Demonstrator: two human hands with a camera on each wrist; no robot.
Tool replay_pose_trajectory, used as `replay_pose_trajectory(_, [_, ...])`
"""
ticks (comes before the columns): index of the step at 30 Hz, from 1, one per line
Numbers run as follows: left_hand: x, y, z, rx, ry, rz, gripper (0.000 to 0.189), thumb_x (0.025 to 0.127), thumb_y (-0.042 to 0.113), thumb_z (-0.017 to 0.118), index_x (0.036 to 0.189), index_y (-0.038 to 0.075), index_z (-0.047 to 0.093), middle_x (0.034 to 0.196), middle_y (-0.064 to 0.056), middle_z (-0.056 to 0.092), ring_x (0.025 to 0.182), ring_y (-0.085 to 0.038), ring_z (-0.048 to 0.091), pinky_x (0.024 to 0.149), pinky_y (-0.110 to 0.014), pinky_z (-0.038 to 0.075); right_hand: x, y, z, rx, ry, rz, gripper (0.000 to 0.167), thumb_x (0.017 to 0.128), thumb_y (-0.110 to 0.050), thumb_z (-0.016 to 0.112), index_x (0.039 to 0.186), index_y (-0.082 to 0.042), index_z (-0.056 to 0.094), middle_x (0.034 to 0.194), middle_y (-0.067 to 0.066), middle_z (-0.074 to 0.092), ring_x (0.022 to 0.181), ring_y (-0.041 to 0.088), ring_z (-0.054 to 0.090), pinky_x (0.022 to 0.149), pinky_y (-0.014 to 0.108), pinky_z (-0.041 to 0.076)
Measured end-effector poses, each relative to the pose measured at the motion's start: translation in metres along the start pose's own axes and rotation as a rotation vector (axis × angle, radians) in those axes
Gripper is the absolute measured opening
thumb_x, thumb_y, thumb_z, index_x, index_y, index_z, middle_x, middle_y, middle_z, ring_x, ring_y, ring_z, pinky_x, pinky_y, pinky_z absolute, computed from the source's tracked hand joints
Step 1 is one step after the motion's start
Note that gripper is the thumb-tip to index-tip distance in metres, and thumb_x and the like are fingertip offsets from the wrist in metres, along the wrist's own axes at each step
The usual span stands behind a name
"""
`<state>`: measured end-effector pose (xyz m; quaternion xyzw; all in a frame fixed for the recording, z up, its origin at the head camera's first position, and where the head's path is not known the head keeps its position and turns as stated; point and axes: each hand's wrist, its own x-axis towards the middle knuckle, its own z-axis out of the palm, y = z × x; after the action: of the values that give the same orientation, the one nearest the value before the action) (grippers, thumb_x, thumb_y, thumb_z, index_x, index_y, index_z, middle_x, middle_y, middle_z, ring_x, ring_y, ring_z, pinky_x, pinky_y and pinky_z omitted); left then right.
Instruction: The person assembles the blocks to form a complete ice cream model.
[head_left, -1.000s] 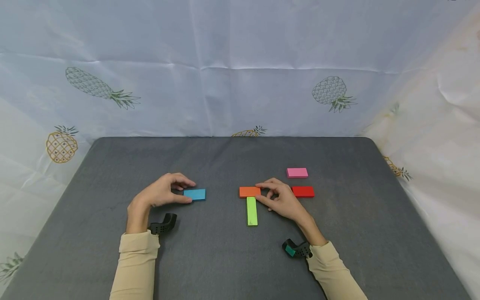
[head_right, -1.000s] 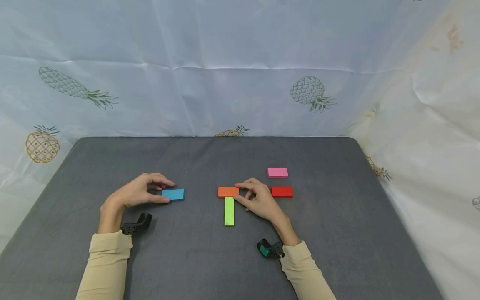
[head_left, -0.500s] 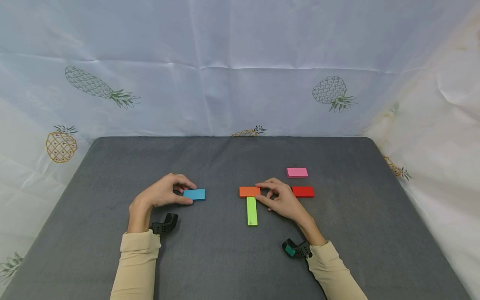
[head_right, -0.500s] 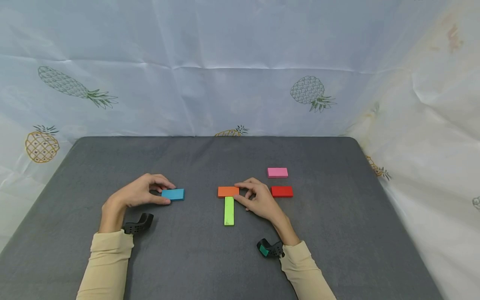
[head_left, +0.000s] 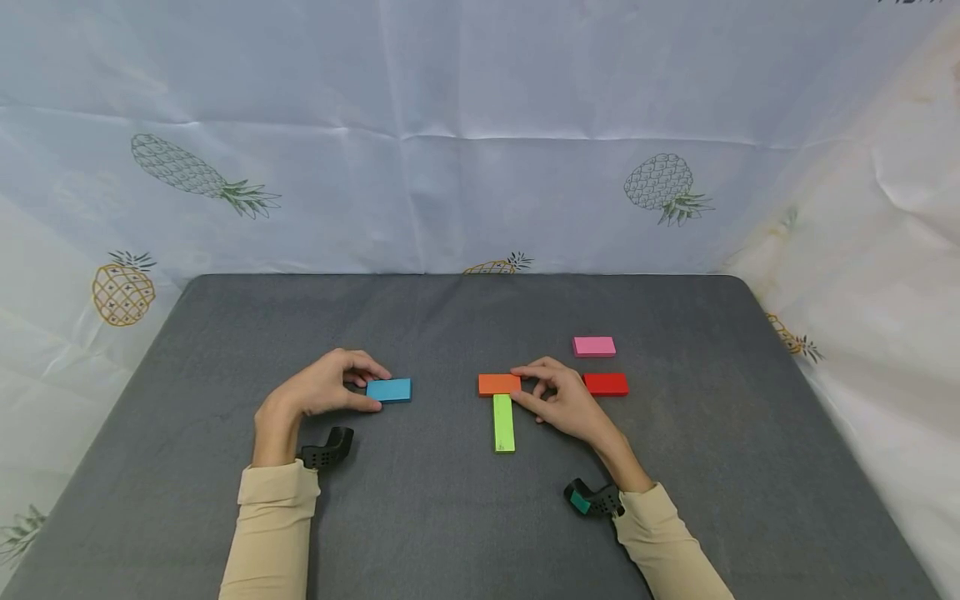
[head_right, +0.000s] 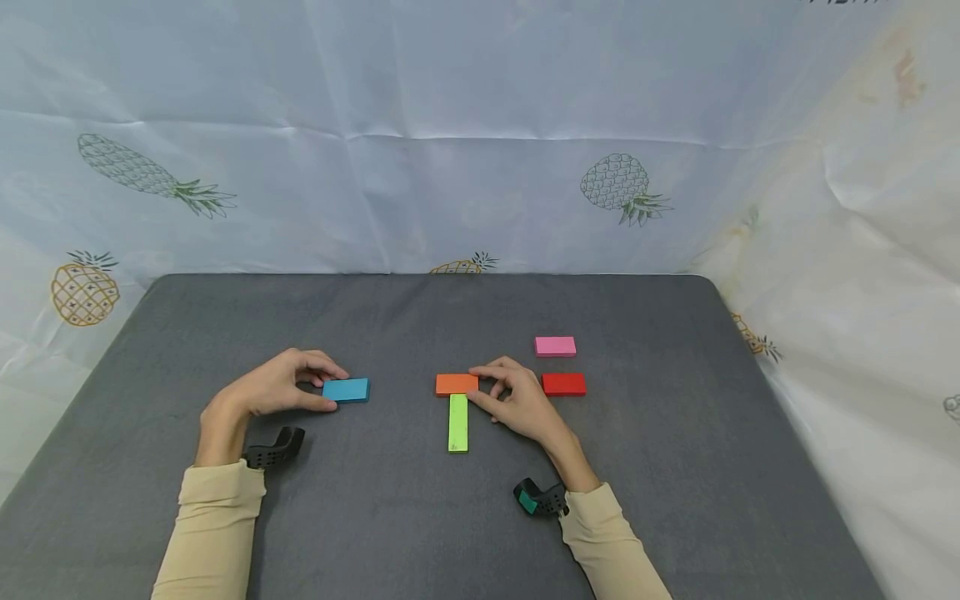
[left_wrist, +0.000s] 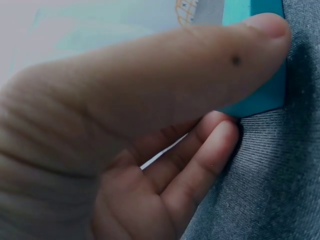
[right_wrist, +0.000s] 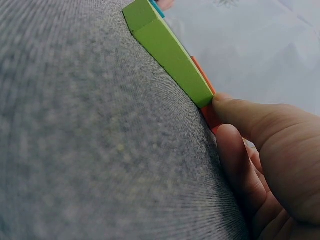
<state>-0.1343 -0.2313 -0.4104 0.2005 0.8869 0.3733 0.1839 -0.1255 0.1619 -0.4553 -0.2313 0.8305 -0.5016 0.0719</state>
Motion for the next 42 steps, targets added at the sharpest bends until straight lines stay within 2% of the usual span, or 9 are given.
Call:
replay_pose_trajectory(5, [0.001, 0.001, 0.000, 0.024, 0.015, 0.018, 0.033, 0.085, 0.017, 0.084, 0.116, 0.006, 0.076, 0.114, -0.010, 0.072, 0.098, -0.014, 0.061, 0.088, -0.024, 0.053, 0.000, 0.000, 0.000, 0.000, -0.006, 0.011, 0.038, 0.092, -0.012, 0.076, 0.128, -0.003, 0.070, 0.114, 0.015, 0.065, 0.060, 0.004, 0.061, 0.054, 0.028, 0.057])
replay_pose_trajectory(10, [0.004, 0.003, 0.002, 0.039, 0.054, 0.072, 0.032, 0.087, 0.015, 0.082, 0.117, 0.005, 0.075, 0.115, -0.012, 0.071, 0.100, -0.017, 0.064, 0.089, -0.027, 0.056, 0.000, 0.000, 0.001, 0.007, -0.002, 0.013, 0.037, 0.092, -0.012, 0.076, 0.128, -0.002, 0.070, 0.114, 0.015, 0.065, 0.059, 0.004, 0.061, 0.053, 0.027, 0.057])
replay_pose_trajectory(15, [0.009, 0.005, 0.004, 0.056, 0.097, 0.092, 0.033, 0.088, 0.013, 0.081, 0.120, 0.004, 0.074, 0.117, -0.012, 0.071, 0.103, -0.021, 0.065, 0.092, -0.036, 0.057, 0.000, 0.000, 0.001, 0.003, 0.000, 0.013, 0.037, 0.092, -0.012, 0.077, 0.128, -0.003, 0.071, 0.114, 0.015, 0.065, 0.060, 0.003, 0.061, 0.053, 0.027, 0.057])
replay_pose_trajectory(21, [0.015, 0.011, 0.009, 0.064, 0.158, 0.152, 0.035, 0.089, 0.009, 0.080, 0.121, 0.001, 0.072, 0.115, -0.013, 0.071, 0.098, -0.021, 0.064, 0.089, -0.039, 0.057, 0.000, 0.001, 0.001, -0.002, 0.005, -0.026, 0.037, 0.093, -0.011, 0.076, 0.127, 0.000, 0.070, 0.112, 0.016, 0.064, 0.058, 0.004, 0.060, 0.052, 0.026, 0.056])
replay_pose_trajectory(24, [0.019, 0.016, 0.013, 0.063, 0.181, 0.184, 0.034, 0.090, 0.009, 0.078, 0.121, -0.001, 0.072, 0.114, -0.015, 0.070, 0.097, -0.024, 0.065, 0.088, -0.039, 0.057, 0.000, 0.001, 0.001, 0.005, 0.006, -0.028, 0.037, 0.093, -0.011, 0.076, 0.127, 0.000, 0.070, 0.111, 0.018, 0.064, 0.059, 0.006, 0.061, 0.052, 0.026, 0.056])
replay_pose_trajectory(30, [0.029, 0.025, 0.023, 0.093, 0.223, 0.195, 0.034, 0.091, 0.006, 0.076, 0.124, -0.003, 0.071, 0.116, -0.017, 0.067, 0.101, -0.030, 0.067, 0.090, -0.043, 0.057, 0.001, 0.000, 0.001, 0.025, 0.001, -0.015, 0.038, 0.093, -0.012, 0.076, 0.128, 0.000, 0.070, 0.113, 0.019, 0.064, 0.060, 0.009, 0.062, 0.052, 0.026, 0.056])
replay_pose_trajectory(42, [0.050, 0.038, 0.048, 0.114, 0.332, 0.226, 0.035, 0.090, 0.003, 0.075, 0.123, -0.006, 0.070, 0.117, -0.022, 0.066, 0.099, -0.033, 0.066, 0.087, -0.046, 0.057, 0.000, 0.000, 0.000, 0.000, 0.000, 0.022, 0.037, 0.092, -0.012, 0.076, 0.128, -0.003, 0.070, 0.113, 0.014, 0.065, 0.060, 0.004, 0.061, 0.053, 0.027, 0.056])
